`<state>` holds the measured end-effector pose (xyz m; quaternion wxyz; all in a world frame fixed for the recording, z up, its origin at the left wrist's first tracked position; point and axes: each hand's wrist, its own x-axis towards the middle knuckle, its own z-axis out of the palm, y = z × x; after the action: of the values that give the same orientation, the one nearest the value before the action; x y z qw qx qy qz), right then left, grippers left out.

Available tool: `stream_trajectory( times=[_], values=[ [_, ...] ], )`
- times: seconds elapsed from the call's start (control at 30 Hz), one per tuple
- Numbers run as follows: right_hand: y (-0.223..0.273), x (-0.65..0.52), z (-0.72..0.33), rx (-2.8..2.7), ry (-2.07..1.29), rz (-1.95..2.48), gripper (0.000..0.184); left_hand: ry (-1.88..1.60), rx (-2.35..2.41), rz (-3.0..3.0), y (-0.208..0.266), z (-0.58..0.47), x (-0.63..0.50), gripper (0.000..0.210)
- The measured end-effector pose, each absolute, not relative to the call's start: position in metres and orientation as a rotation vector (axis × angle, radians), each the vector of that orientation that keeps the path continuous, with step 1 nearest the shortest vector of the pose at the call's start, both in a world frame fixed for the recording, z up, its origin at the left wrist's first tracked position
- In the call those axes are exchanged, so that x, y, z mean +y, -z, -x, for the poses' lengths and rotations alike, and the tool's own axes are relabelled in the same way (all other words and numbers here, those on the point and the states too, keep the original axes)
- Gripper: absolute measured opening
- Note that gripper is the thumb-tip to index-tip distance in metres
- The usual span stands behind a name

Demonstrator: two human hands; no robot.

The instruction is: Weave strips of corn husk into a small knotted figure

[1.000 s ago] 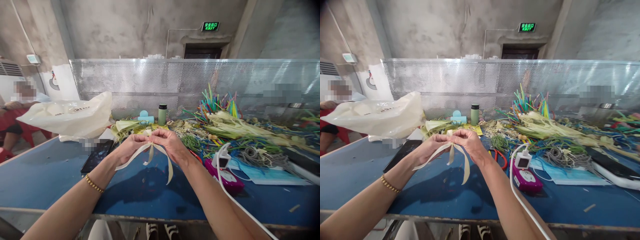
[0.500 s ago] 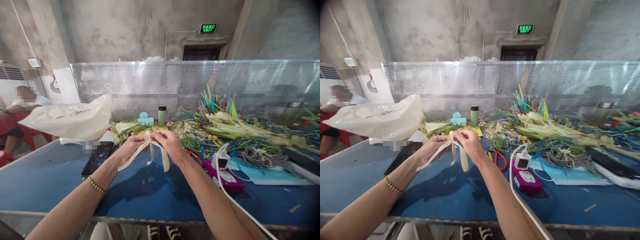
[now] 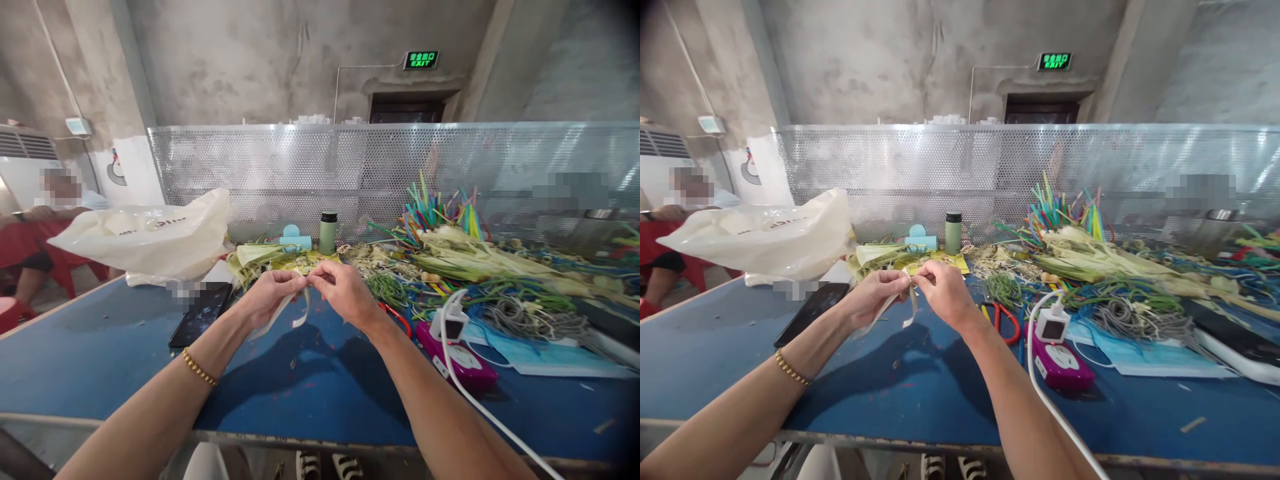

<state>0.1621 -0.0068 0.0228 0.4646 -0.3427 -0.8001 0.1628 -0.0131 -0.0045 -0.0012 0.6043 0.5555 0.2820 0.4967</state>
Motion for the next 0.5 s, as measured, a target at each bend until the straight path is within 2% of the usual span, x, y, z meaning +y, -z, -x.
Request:
stream_trajectory(
  times=[0.5],
  values=[
    [-0.0209,-0.0065,-0.1606,-2.060,-0.341,0.879,0.022,-1.165,0.691,-1.431,-0.0018,0.0173,-0.0036,0.020]
  ],
)
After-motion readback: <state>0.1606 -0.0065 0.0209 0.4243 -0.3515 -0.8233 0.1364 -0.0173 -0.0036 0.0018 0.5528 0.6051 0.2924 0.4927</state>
